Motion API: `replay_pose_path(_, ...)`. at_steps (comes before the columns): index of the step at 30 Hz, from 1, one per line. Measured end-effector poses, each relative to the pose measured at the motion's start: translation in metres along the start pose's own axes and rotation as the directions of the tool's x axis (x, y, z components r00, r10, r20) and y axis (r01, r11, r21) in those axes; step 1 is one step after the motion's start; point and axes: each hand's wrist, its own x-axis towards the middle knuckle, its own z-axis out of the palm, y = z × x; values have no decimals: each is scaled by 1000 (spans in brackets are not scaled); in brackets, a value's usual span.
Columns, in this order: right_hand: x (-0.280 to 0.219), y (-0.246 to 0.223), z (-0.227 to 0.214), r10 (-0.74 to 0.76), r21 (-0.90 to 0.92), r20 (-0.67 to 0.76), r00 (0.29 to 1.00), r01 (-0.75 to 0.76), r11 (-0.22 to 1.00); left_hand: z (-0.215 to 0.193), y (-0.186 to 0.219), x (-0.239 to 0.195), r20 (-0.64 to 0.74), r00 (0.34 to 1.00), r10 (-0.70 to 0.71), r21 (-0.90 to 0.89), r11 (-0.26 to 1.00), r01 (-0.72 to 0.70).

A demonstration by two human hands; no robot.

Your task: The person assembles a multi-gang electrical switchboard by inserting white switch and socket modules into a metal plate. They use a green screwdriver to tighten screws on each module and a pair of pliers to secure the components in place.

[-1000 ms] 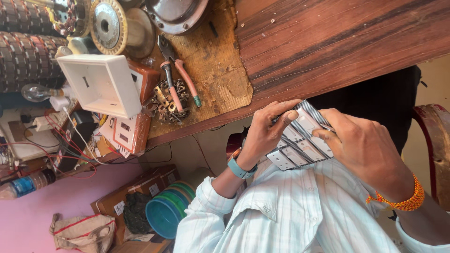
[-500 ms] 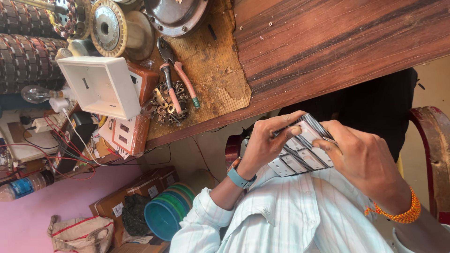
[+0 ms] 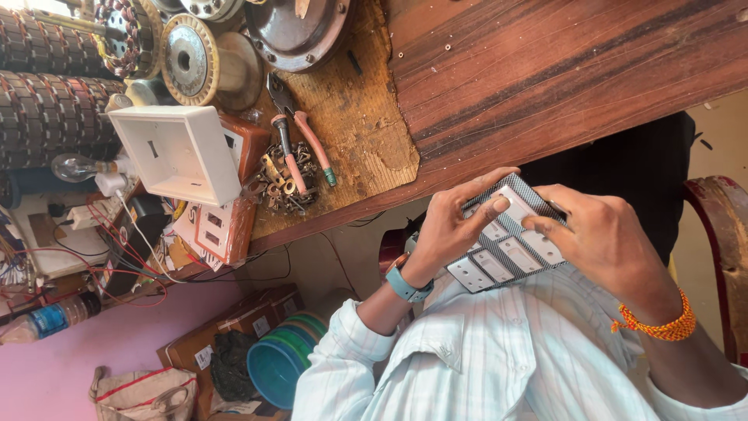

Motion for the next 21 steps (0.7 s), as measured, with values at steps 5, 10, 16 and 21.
replay_pose_path(5, 0, -10, -4, -44, -56, 37, 998, 46, 997, -7, -2, -2, 0, 998, -60, -28, 998, 60)
replay_pose_path(10, -11, -17, -9, -63, -185, 28, 998, 67, 981, -5, 0, -6, 6, 998, -64, -59, 996, 65)
replay_pose_path(16, -16, -27, -11, -66, -181, 7, 998, 66, 981, -7, 6, -10, 3, 1000, -11, -91, 996, 12)
replay_pose_path(21, -17, -25, -9, -122, -164, -24, 992, 117, 980, -5, 7, -10, -49, 997, -59, -52, 997, 57)
